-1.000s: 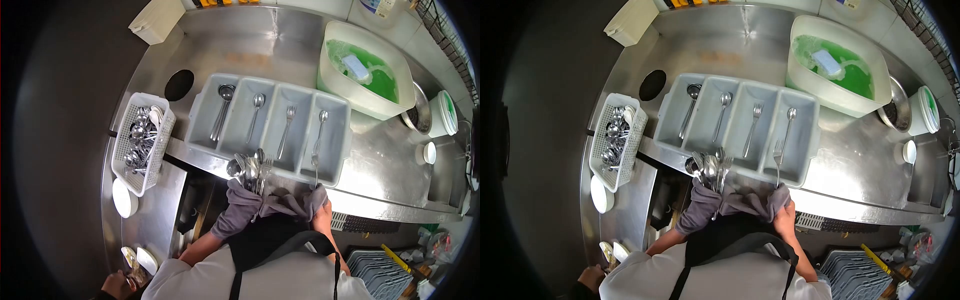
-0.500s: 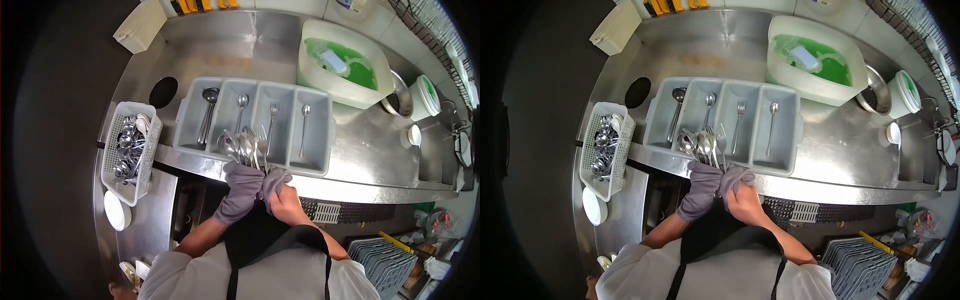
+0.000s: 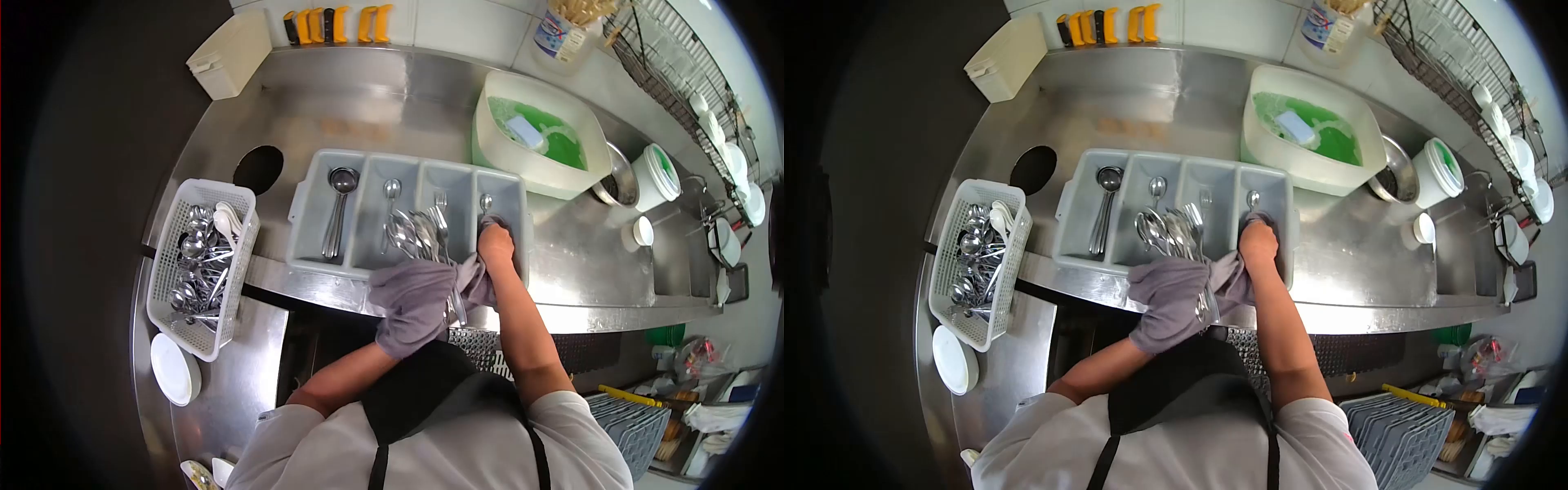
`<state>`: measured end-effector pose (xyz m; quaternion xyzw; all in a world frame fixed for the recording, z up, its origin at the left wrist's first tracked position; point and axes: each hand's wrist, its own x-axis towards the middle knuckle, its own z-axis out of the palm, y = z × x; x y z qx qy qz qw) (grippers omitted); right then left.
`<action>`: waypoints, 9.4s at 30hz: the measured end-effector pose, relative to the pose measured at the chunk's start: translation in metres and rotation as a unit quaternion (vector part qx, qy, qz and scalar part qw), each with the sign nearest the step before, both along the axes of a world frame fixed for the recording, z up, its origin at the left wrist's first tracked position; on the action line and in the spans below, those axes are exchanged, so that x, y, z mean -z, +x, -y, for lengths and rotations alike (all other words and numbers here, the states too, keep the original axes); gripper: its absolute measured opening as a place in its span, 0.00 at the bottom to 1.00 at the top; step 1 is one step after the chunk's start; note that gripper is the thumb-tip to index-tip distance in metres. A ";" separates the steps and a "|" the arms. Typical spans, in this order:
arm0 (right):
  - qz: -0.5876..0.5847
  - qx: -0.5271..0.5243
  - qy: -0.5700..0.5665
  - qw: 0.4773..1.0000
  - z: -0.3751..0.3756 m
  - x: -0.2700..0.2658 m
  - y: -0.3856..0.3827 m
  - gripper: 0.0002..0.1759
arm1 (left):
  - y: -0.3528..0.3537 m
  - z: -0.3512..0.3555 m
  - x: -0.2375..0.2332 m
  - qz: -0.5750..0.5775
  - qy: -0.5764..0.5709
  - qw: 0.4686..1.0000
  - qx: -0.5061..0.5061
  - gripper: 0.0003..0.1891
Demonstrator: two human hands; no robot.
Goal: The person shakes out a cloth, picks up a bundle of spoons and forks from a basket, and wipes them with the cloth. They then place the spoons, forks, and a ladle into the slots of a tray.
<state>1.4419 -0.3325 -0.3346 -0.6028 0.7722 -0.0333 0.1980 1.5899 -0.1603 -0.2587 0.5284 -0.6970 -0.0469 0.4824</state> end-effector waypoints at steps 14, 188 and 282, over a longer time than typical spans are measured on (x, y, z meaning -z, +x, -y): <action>0.201 -0.381 -0.044 0.902 -0.062 -0.122 0.144 0.21 | 0.065 -0.085 0.126 -0.513 0.259 0.817 0.046 0.12; 0.445 -0.111 -0.223 0.860 -0.159 -0.039 0.041 0.13 | 0.038 -0.071 0.015 0.094 0.185 0.978 0.009 0.18; 0.567 0.005 -0.045 0.822 -0.136 -0.069 0.057 0.12 | 0.065 -0.074 -0.014 -0.114 0.166 0.975 0.094 0.04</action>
